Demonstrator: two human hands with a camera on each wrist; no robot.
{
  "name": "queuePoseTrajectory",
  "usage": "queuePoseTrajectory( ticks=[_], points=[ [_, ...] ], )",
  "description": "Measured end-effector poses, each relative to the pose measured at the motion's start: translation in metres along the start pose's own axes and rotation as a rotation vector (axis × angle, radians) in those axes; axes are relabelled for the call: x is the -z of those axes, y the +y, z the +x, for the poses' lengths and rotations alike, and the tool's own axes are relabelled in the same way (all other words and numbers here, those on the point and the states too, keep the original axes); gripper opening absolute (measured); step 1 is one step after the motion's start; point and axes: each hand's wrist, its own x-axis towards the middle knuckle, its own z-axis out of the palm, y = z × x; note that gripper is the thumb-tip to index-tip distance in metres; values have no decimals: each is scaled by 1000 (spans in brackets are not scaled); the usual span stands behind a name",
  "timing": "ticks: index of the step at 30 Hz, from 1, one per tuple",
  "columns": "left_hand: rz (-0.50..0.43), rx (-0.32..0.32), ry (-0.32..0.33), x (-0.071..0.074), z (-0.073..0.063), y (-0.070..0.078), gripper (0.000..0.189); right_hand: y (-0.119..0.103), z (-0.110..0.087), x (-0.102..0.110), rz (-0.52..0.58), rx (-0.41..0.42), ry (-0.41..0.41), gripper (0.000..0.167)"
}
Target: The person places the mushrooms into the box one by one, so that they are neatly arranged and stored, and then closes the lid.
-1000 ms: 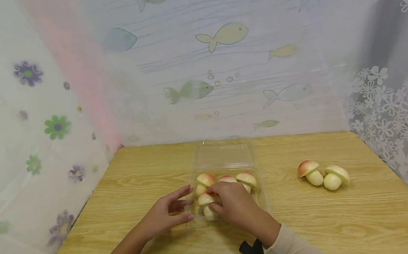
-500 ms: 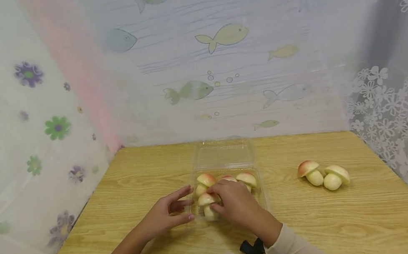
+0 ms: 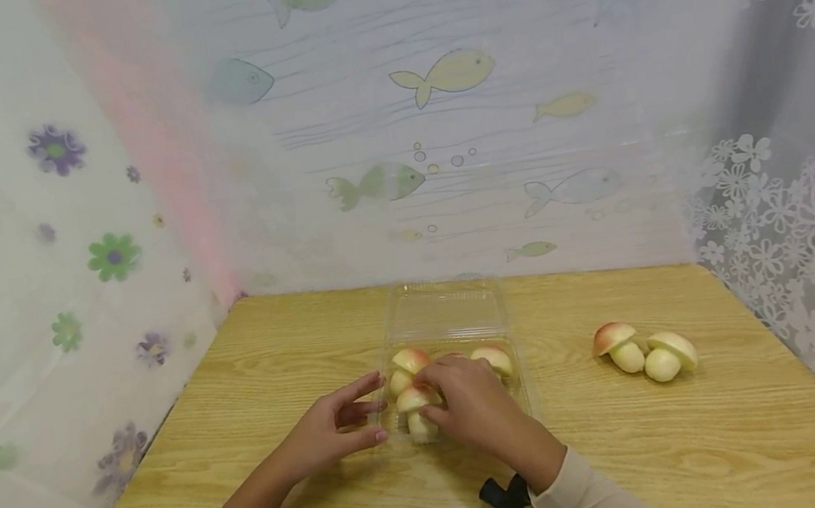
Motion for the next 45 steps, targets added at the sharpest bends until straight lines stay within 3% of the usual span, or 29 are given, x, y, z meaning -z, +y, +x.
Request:
queuePoseTrajectory(
  ticks=[12, 20, 37, 45],
  points=[
    [8, -8, -11, 1, -1, 2, 89, 6, 0, 12, 46, 44, 59, 34],
    [0, -4, -17, 1, 0, 1, 88, 20, -6, 24, 59, -42, 22, 37],
    [12, -6, -10, 0, 0, 2, 86, 57, -22, 53, 93, -128, 74, 39],
    [10, 0, -11, 0, -1, 4, 87, 80, -30, 76, 72, -218, 84, 43]
  ],
)
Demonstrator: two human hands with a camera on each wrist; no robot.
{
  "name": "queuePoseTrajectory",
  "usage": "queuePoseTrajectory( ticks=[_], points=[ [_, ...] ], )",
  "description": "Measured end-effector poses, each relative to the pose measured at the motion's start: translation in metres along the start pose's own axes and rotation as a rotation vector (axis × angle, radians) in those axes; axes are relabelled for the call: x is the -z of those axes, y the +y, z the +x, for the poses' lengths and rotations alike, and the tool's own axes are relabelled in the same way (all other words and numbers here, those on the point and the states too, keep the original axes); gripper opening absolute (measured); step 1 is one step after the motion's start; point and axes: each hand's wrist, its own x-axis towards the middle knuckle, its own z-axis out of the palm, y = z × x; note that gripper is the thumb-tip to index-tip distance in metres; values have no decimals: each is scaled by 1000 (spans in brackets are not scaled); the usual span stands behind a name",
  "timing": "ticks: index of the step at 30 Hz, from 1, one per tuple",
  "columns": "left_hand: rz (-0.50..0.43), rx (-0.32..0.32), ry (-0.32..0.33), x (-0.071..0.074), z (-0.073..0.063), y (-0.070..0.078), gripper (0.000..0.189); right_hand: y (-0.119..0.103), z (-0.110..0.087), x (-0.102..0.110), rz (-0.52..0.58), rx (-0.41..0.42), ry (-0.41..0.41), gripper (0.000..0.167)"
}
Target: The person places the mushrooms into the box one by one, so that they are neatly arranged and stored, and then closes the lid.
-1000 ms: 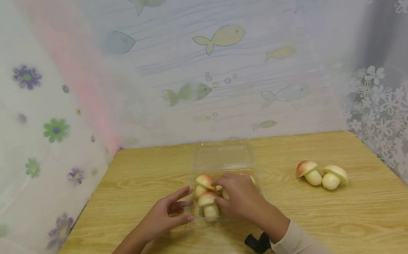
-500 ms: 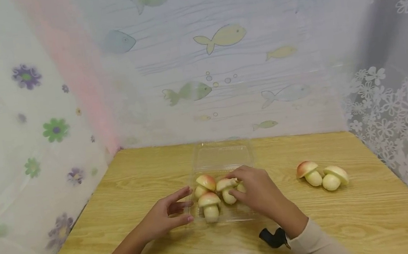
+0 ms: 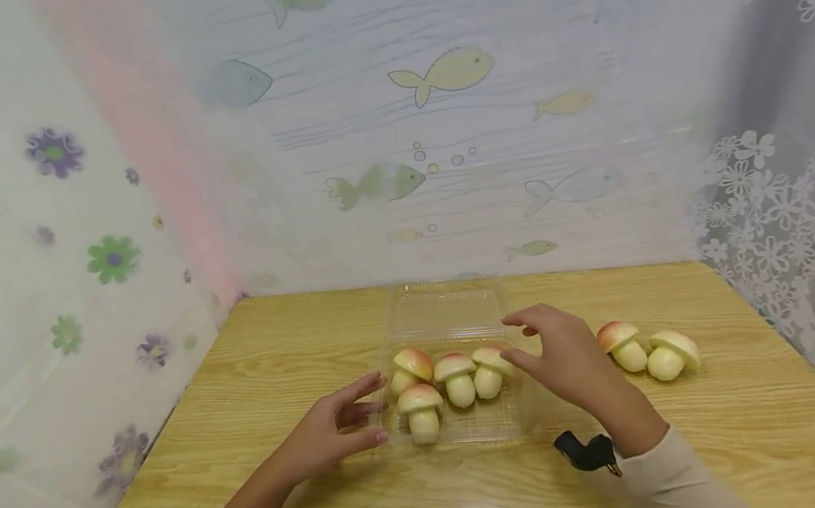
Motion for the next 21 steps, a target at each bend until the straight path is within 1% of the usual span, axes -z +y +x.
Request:
queuePoseTrajectory(
  ticks=[9, 14, 18, 21],
  points=[
    [11, 3, -1, 0, -1, 1, 86, 33, -2, 31, -52, -137, -18, 55],
    [3, 3, -1, 0, 0, 0, 86, 52, -6, 43, -38, -220, -38, 62],
    [-5, 4, -3, 0, 0, -1, 86, 66, -8, 50, -23, -262, -42, 66],
    [-3, 3, -5, 1, -1, -1, 86, 77, -10, 55, -32, -275, -42, 68]
  ],
)
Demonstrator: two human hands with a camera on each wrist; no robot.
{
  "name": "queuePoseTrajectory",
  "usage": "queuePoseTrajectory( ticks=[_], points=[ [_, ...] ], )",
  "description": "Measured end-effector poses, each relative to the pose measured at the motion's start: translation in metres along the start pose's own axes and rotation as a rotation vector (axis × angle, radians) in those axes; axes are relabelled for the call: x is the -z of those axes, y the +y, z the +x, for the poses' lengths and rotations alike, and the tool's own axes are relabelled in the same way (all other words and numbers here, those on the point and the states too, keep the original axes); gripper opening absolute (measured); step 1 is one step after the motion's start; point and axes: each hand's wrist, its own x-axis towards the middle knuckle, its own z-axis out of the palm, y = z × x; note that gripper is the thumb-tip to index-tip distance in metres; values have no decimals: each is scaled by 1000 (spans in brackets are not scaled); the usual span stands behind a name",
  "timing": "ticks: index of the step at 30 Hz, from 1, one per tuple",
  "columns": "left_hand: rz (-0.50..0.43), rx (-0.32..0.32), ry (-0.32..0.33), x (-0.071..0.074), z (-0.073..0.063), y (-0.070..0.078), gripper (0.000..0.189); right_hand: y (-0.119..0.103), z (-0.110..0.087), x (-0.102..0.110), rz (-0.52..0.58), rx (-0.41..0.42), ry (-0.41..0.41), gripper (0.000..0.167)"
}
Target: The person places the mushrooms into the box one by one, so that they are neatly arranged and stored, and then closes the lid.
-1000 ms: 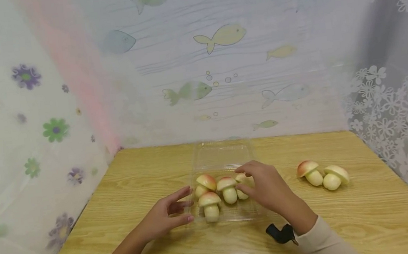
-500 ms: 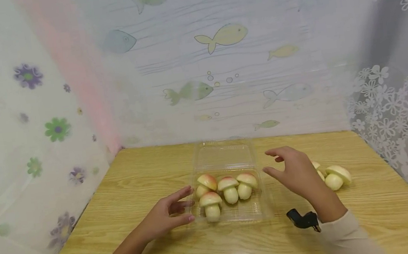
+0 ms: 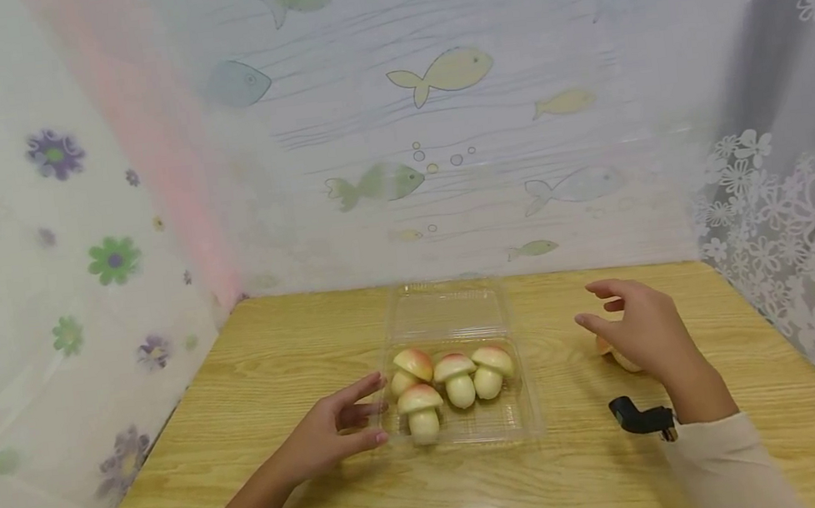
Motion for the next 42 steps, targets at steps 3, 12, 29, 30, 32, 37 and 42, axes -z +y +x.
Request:
queuePoseTrajectory(
  ticks=[3, 12, 29, 30, 32, 37, 42],
  points=[
    [5, -1, 1, 0, 0, 0, 86, 13, 0, 5, -17, -14, -13, 71],
    [11, -1, 1, 0, -1, 1, 87, 43, -2, 13, -63, -44, -99, 82],
    [12, -4, 3, 0, 0, -1, 87, 61, 0, 0, -58, -38, -212, 73],
    [12, -5, 4, -1, 0, -1, 87, 61, 0, -1, -59, -36, -207, 71],
    [15, -5, 3, -1, 0, -2, 87, 61, -1, -2, -62, -35, -195, 68],
    [12, -11, -5, 0, -1, -1, 87, 61, -1, -4, -61, -39, -182, 65],
    [3, -8, -5, 0, -1, -1, 86, 60, -1, -5, -65, -35, -178, 65]
  ],
)
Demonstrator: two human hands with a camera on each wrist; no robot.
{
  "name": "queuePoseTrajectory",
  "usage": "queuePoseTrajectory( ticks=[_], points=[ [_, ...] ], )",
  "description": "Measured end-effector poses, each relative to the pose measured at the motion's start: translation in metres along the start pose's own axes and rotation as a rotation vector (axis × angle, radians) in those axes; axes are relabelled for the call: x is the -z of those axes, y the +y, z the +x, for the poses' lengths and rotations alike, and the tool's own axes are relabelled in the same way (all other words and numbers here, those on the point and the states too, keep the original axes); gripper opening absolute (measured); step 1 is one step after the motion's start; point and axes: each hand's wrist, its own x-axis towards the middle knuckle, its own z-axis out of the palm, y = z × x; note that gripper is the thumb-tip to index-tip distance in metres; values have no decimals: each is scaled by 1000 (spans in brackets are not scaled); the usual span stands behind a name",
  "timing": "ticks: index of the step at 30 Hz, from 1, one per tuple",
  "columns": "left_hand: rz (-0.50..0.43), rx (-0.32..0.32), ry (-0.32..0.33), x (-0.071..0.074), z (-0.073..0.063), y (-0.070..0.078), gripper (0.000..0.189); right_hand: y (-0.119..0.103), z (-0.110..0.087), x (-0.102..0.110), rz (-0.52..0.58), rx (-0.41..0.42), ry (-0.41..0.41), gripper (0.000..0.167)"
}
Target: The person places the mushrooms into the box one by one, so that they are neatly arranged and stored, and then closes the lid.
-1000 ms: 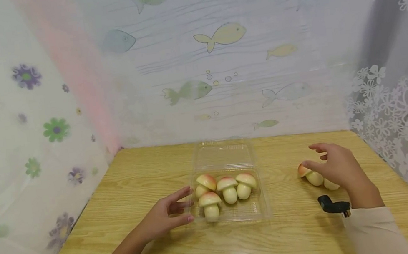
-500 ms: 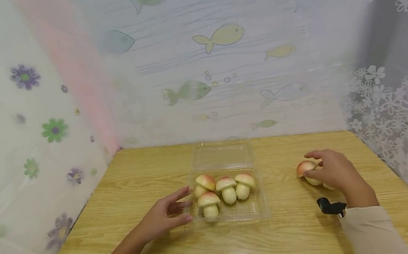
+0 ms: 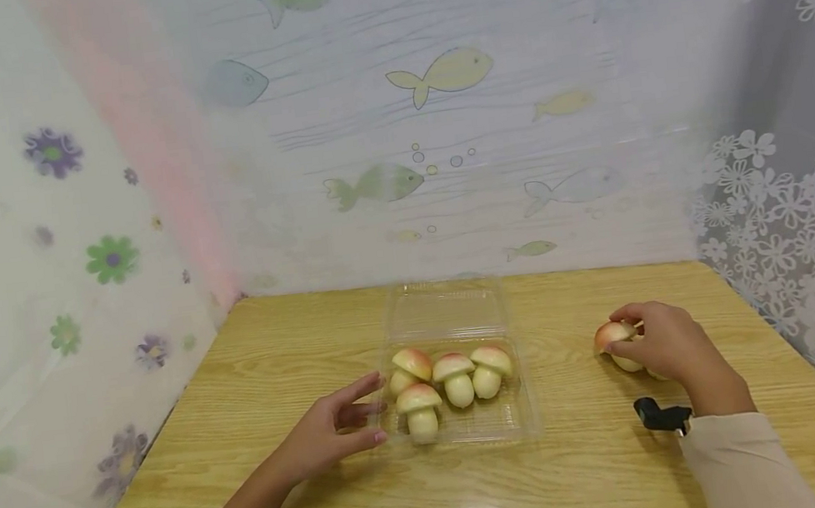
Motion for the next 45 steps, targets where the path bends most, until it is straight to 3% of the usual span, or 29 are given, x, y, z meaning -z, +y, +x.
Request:
queuePoseTrajectory(
  ticks=[36, 45],
  points=[
    [-4, -3, 5, -1, -1, -1, 86, -23, -4, 14, 25, -9, 40, 70],
    [18, -1, 0, 0, -1, 2, 87, -33, -3, 15, 1, 56, 85, 68]
  ],
)
